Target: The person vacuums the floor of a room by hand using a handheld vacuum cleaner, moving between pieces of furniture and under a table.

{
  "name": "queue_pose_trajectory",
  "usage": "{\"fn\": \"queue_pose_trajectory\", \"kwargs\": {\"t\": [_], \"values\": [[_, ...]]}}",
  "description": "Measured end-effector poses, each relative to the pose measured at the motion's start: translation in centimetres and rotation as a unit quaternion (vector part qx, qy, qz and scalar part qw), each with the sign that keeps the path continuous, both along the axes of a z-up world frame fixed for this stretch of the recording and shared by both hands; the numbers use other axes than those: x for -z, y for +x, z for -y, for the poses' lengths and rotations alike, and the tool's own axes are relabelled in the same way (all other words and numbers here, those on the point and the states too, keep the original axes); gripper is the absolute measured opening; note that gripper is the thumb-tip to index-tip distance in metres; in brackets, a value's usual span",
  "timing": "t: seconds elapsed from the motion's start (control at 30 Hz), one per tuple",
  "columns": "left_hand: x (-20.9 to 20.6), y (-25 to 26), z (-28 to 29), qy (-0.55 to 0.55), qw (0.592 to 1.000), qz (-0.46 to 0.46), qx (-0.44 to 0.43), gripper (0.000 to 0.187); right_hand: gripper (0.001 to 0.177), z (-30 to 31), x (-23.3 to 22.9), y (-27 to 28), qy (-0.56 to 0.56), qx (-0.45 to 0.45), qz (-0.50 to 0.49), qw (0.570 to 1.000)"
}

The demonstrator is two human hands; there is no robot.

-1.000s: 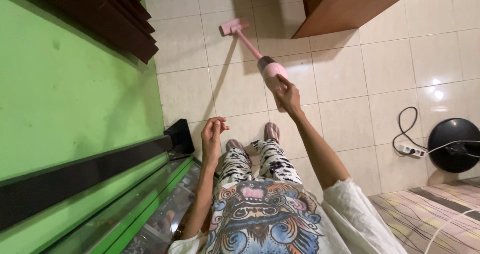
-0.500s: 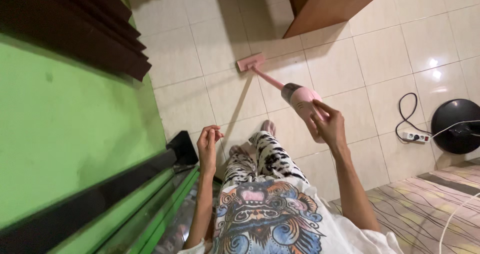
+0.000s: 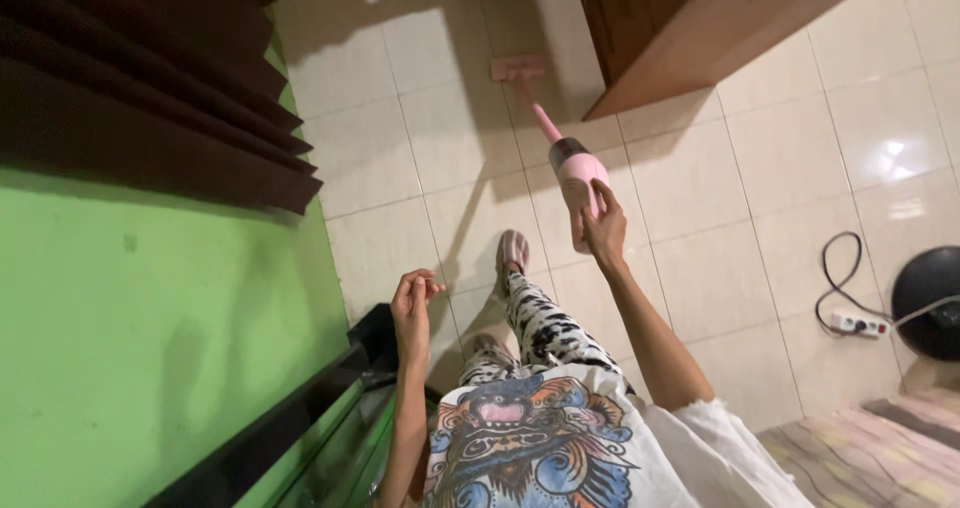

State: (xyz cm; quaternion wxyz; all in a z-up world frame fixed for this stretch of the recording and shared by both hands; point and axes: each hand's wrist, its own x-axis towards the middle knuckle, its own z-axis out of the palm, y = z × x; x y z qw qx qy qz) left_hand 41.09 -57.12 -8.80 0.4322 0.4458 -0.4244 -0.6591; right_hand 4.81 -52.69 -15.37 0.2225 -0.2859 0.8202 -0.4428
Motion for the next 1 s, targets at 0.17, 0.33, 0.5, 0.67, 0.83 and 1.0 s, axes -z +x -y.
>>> {"fn": "queue_pose_trajectory", "kwargs": {"t": [0.17, 0.33, 0.5, 0.67, 0.83, 1.0], "values": [[-2.2, -3.1, 5.2, 0.01, 1.0, 0.022, -0.019, 0.024, 0.053, 10.3, 2.0, -4.4, 0.014, 0.037, 0.067, 0.997], [-4.3, -7.4, 10.2, -0.006, 0.999, 0.027, -0.018, 0.024, 0.061, 17.6, 2.5, -8.9, -0.027, 0.029, 0.111, 0.993], [-5.3, -11.2, 13.3, 0.001, 1.0, 0.003, -0.014, 0.025, 0.09, 17.2, 1.2, -8.1, -0.048, 0.017, 0.196, 0.979], [-4.2, -12.6, 16.1, 0.025, 1.0, 0.002, -0.012, 0.024, 0.082, 14.8, -4.6, -2.1, -0.081, 0.121, 0.489, 0.86], [-2.2, -11.7, 19.0, 0.013, 1.0, 0.028, 0.001, 0.024, 0.078, 18.1, -8.0, -0.2, -0.088, 0.094, 0.446, 0.886], [0.4, -11.0, 24.5, 0.039, 0.999, 0.008, 0.017, 0.025, 0.084, 24.7, -2.3, -2.6, -0.194, 0.159, 0.413, 0.875]]}}
